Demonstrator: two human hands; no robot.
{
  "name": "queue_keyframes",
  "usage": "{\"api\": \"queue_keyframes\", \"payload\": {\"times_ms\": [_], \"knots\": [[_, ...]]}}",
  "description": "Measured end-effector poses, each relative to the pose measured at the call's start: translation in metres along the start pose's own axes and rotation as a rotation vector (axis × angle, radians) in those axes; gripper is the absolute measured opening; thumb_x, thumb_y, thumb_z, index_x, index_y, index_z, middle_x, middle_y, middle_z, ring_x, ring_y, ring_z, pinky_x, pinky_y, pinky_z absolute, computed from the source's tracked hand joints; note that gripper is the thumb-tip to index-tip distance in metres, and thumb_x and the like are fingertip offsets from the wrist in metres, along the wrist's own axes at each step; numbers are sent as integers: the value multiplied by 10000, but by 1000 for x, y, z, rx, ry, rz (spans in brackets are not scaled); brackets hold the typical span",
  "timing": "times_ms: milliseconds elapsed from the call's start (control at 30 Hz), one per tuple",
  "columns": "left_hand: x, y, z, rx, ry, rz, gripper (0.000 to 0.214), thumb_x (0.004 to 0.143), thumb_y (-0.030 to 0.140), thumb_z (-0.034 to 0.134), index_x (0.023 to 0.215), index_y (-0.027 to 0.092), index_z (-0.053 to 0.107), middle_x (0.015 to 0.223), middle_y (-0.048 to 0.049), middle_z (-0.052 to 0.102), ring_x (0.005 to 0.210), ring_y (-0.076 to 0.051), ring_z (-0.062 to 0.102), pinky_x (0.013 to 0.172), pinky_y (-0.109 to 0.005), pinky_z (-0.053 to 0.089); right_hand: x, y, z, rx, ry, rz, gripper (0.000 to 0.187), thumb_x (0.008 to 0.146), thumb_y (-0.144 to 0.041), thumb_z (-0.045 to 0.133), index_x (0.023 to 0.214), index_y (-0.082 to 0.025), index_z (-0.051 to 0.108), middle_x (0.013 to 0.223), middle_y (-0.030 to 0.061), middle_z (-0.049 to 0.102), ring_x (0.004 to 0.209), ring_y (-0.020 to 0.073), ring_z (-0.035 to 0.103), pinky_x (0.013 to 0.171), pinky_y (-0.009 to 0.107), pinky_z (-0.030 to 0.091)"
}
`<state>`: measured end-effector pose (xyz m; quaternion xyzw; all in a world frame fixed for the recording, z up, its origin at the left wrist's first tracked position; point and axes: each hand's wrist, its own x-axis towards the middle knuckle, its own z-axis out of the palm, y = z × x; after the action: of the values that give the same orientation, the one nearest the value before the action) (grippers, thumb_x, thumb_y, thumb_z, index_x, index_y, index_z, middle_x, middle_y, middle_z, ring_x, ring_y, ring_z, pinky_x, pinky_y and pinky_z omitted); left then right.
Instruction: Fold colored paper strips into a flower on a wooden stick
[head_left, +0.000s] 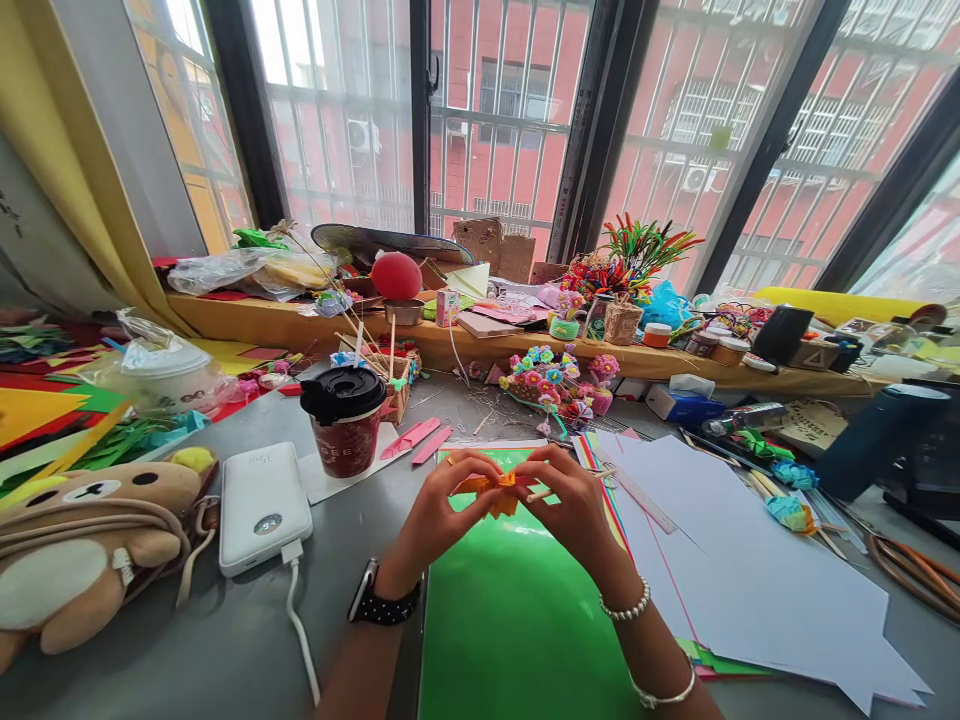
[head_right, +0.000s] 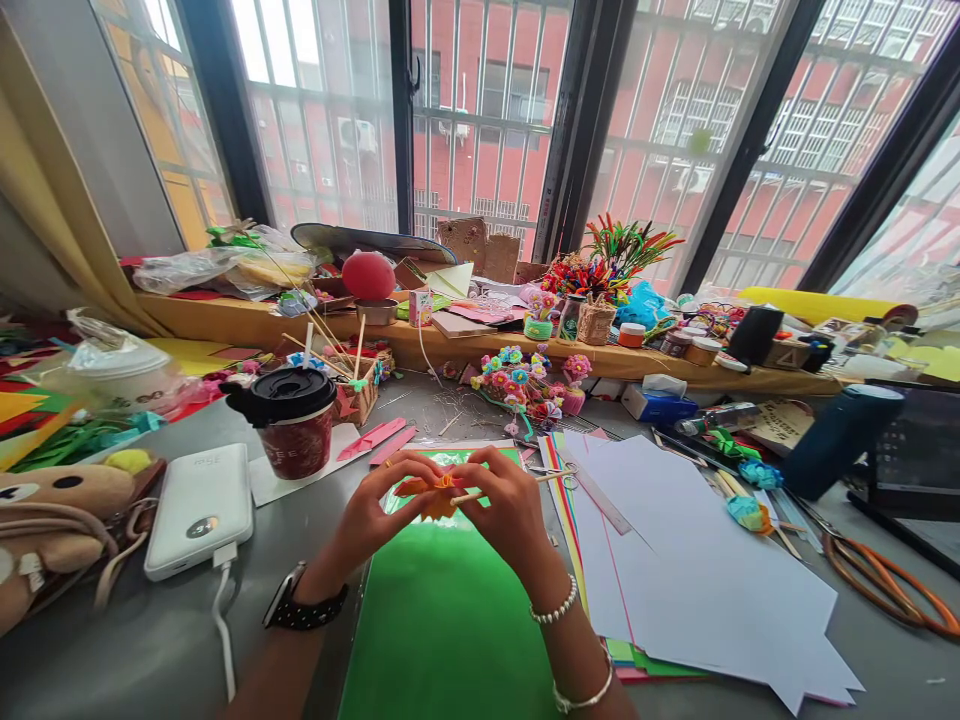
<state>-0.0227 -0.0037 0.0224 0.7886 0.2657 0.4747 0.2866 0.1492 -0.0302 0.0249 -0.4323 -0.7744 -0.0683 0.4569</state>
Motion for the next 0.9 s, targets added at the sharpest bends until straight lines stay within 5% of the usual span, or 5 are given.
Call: {"api": "queue_keyframes", "payload": {"times_ms": [233,667,900], "knots": [[1,2,-2,-153,-130,-175,149,713,291,594,748,148,569,760,-16,561,737,-144,549,680,-259,443,1,-1,-3,180,-168,89,96,751,-267,585,699,-187,587,750,20,567,665,126,535,565,220,417],[1,5,-4,-245,-199,-283,116,698,264,597,690,149,610,692,-4,607,680,-136,558,685,-252,444,2,3,-11,642,-451,413,242,723,-391,596,723,-160,522,572,-55,431,442,46,319,391,175,237],[1,4,-1,-352,-189,-332,161,696,296,610,708,137,591,692,-1,588,663,-126,567,638,-231,459,1,2,-13,737,-464,480,268,729,-432,570,776,-173,520,573,-54,426,469,61,384,455,189,385]]}}
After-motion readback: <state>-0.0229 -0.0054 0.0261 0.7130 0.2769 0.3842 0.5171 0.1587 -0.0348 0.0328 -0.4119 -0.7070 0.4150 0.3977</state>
